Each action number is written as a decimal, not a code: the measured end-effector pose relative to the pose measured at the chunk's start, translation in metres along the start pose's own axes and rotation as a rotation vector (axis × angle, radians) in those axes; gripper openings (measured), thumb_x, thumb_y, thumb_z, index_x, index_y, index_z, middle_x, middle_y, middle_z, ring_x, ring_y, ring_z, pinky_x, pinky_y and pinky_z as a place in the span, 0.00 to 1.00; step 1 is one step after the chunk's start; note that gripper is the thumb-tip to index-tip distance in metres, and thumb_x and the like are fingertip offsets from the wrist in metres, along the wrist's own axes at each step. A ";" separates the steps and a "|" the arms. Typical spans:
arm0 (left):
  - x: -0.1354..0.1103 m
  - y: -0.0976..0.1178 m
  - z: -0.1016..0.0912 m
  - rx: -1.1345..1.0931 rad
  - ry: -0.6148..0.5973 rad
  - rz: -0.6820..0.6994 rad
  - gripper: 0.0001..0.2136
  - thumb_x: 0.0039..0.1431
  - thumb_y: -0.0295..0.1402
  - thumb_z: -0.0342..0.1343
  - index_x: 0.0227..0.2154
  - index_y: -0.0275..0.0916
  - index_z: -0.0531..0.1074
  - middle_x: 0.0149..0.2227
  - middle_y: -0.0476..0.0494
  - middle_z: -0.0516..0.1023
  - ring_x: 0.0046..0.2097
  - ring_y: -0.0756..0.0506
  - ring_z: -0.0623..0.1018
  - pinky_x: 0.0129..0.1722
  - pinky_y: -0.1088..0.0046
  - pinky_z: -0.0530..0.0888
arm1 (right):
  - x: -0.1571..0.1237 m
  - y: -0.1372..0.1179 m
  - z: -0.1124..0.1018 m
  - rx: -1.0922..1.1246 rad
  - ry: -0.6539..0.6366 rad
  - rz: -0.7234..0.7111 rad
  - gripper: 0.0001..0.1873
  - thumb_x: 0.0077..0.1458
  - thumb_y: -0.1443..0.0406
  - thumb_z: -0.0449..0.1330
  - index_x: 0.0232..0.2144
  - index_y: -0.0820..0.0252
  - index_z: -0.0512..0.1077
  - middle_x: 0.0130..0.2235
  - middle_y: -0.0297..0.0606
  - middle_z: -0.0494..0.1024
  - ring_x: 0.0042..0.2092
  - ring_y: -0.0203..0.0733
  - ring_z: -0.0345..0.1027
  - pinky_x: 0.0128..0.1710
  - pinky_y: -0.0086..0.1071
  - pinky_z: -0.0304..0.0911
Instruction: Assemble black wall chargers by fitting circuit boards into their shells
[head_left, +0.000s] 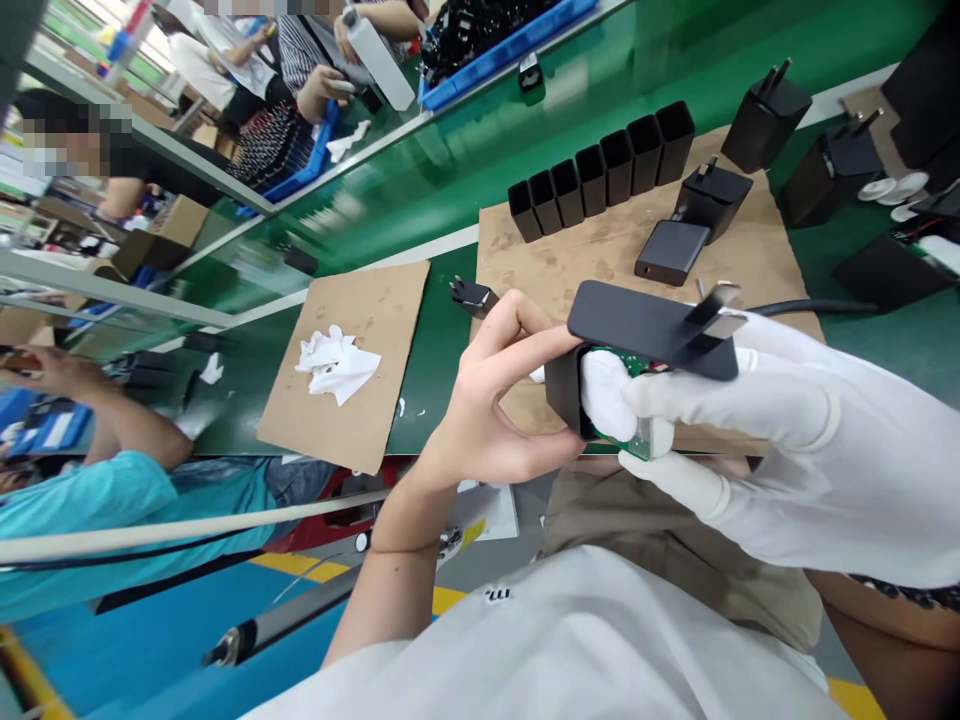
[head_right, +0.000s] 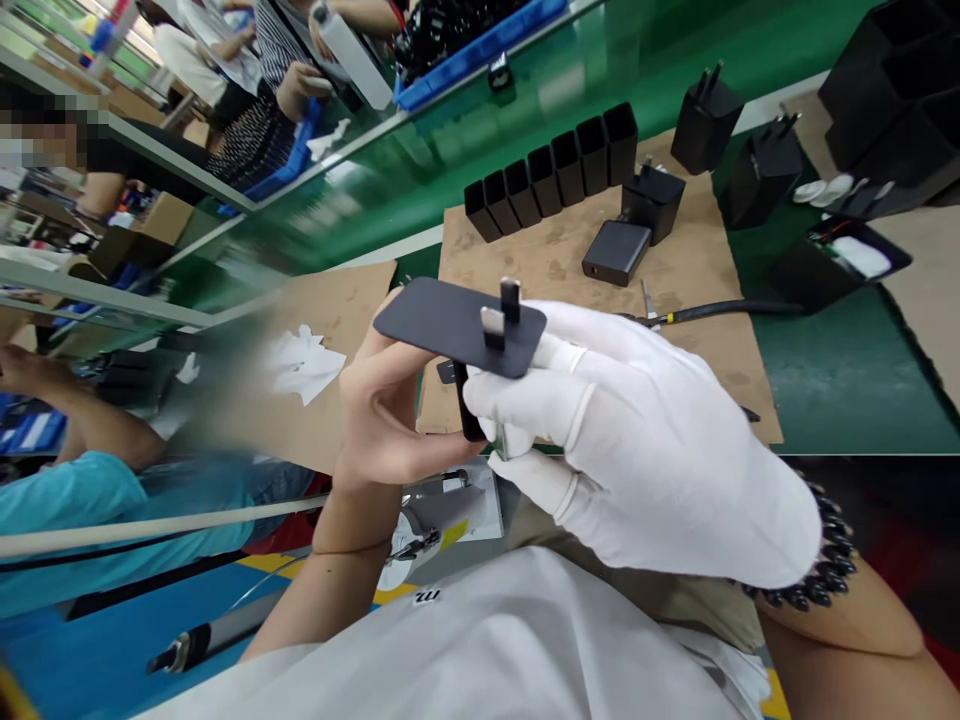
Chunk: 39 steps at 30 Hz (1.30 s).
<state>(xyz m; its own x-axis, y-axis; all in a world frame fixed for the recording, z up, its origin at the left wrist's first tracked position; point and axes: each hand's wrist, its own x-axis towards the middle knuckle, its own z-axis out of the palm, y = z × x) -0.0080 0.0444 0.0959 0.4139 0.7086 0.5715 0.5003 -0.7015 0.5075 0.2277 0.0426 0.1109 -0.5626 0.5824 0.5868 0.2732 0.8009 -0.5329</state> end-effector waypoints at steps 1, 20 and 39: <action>0.000 -0.001 0.000 -0.006 -0.001 0.005 0.24 0.52 0.48 0.68 0.52 0.50 0.76 0.40 0.44 0.71 0.42 0.39 0.77 0.39 0.57 0.76 | 0.001 0.001 -0.002 0.027 -0.014 -0.007 0.09 0.61 0.70 0.57 0.40 0.50 0.72 0.42 0.36 0.82 0.48 0.47 0.78 0.51 0.44 0.75; 0.004 0.005 0.004 -0.008 0.029 0.015 0.21 0.50 0.41 0.70 0.48 0.47 0.78 0.41 0.42 0.73 0.45 0.37 0.76 0.42 0.54 0.78 | -0.005 0.003 0.004 -0.012 -0.014 0.065 0.11 0.61 0.68 0.59 0.43 0.49 0.76 0.51 0.35 0.83 0.55 0.50 0.78 0.49 0.40 0.77; -0.040 -0.002 0.107 -0.264 0.293 -0.504 0.26 0.48 0.41 0.75 0.49 0.37 0.78 0.50 0.36 0.79 0.56 0.36 0.80 0.59 0.55 0.78 | -0.065 0.010 0.056 0.043 0.424 0.391 0.28 0.58 0.71 0.68 0.60 0.49 0.75 0.61 0.38 0.78 0.62 0.50 0.74 0.67 0.44 0.69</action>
<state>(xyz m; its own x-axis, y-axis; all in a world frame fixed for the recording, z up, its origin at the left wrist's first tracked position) 0.0560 0.0255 0.0027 -0.0671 0.9327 0.3544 0.3594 -0.3088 0.8806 0.2227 0.0051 0.0332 -0.0612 0.8461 0.5295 0.3613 0.5133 -0.7785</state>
